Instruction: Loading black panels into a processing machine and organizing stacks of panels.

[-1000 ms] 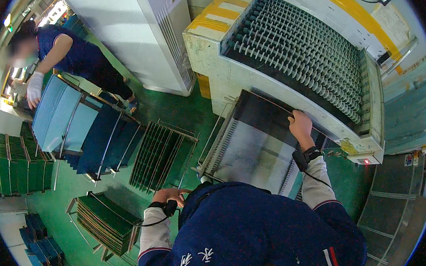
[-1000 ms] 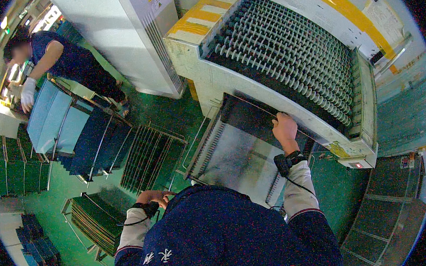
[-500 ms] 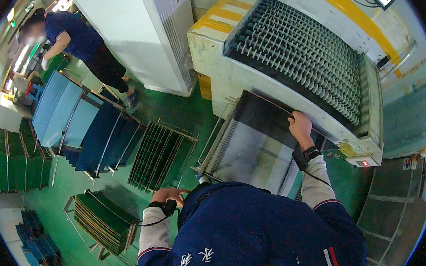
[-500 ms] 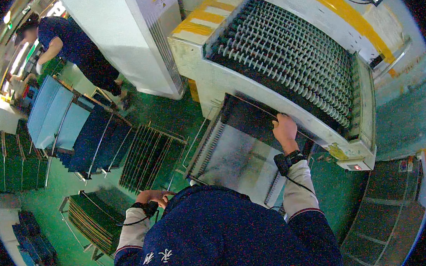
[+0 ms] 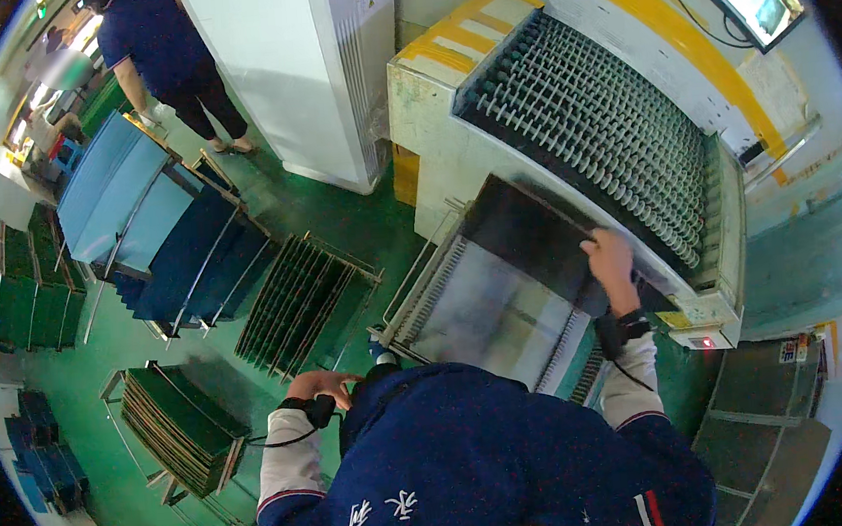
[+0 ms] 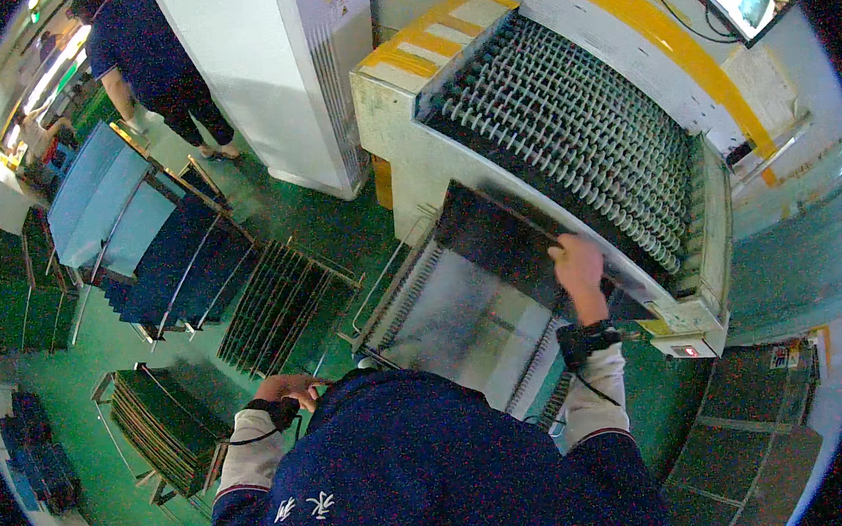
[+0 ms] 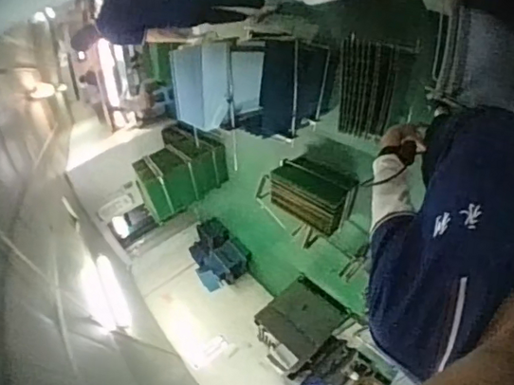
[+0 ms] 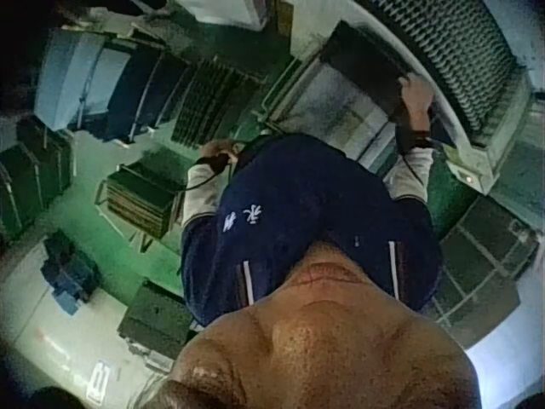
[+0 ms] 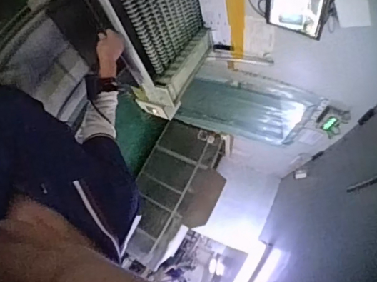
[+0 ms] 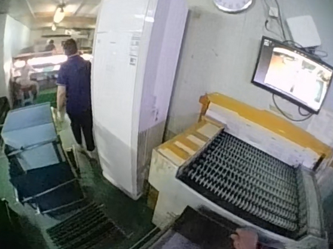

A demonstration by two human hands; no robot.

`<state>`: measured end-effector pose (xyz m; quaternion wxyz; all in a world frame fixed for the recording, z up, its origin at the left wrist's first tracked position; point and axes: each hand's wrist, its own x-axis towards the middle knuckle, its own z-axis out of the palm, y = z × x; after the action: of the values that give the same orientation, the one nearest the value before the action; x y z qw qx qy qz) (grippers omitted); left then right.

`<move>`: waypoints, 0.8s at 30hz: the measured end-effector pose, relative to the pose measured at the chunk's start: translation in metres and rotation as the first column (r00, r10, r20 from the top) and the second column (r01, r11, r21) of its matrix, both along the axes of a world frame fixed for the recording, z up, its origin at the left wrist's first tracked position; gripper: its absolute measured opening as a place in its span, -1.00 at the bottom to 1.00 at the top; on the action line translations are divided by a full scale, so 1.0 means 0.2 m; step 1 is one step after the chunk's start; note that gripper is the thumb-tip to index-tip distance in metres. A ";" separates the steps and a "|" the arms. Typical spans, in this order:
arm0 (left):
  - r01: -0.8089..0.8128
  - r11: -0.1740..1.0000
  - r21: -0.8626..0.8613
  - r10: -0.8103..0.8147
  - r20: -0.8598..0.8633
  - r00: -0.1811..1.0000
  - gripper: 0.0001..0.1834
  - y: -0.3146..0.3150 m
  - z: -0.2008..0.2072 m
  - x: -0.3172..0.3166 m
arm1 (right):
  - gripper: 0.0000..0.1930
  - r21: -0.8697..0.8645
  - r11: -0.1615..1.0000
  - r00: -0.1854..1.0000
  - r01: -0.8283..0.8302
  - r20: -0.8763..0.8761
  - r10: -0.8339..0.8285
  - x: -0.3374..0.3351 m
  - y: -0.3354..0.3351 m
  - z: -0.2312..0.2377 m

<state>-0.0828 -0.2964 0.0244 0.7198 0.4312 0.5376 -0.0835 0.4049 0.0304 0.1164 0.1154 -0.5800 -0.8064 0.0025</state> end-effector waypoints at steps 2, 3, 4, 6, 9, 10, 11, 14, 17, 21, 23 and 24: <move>0.067 0.998 0.010 -0.067 0.001 0.998 0.01 -0.02 -0.15 -0.02 | -0.72 0.204 0.978 0.994 -0.042 -0.094 0.062 0.09 0.02 0.18; 0.071 0.997 0.005 -0.071 0.015 0.997 0.01 -0.04 -0.21 -0.03 | -0.72 0.186 0.982 0.995 -0.024 -0.095 0.043 0.09 0.00 0.35; 0.076 0.997 -0.002 -0.076 0.022 0.997 0.01 -0.06 -0.26 -0.04 | -0.72 0.102 0.991 0.994 0.082 -0.086 -0.073 0.08 -0.02 0.52; 0.091 0.996 0.021 -0.092 0.056 0.994 -0.01 -0.06 -0.36 -0.07 | -0.72 0.159 0.985 0.989 0.072 -0.141 -0.050 0.24 -0.02 0.73; 0.024 0.997 0.070 -0.030 0.083 0.996 -0.02 -0.04 -0.34 -0.08 | -0.73 -0.060 0.987 0.670 0.146 -0.728 -0.144 0.34 -0.10 0.98; -0.010 0.997 0.073 0.004 0.076 0.997 0.00 0.01 -0.14 -0.04 | -0.71 -0.063 0.976 0.529 0.208 -0.832 -0.167 0.43 -0.11 0.98; -0.011 0.998 0.070 0.006 0.070 0.997 0.01 0.01 -0.11 -0.04 | -0.68 -0.073 0.967 0.370 0.243 -0.915 -0.162 0.52 -0.09 0.97; 0.083 0.996 0.042 -0.086 0.072 0.994 0.02 -0.04 -0.31 -0.08 | -0.59 -0.253 0.938 -0.091 0.237 -0.967 -0.238 0.61 -0.02 0.87; 0.088 0.994 0.061 -0.094 0.105 0.990 0.02 0.00 -0.23 -0.05 | -0.51 -0.049 0.945 0.674 0.322 -0.689 -0.265 1.18 0.15 0.35; 0.090 0.995 0.033 -0.092 0.045 0.995 0.00 -0.07 -0.34 -0.07 | -0.78 0.092 0.945 0.811 0.315 -0.543 -0.217 0.84 0.20 0.24; 0.068 0.997 0.037 -0.069 0.020 0.997 -0.01 -0.10 -0.30 -0.06 | -0.86 -0.285 0.932 0.145 0.224 -0.936 -0.321 0.71 0.28 0.24; -0.026 0.998 0.058 0.022 0.074 0.997 -0.05 -0.14 -0.30 -0.09 | -0.87 -0.462 0.887 -0.363 0.003 -0.827 -0.429 0.65 0.33 0.26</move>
<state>-0.1003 -0.3253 -0.0357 0.7270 0.4485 0.5182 -0.0431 0.5359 0.0957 0.1674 0.6332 -0.4904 -0.2350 0.5508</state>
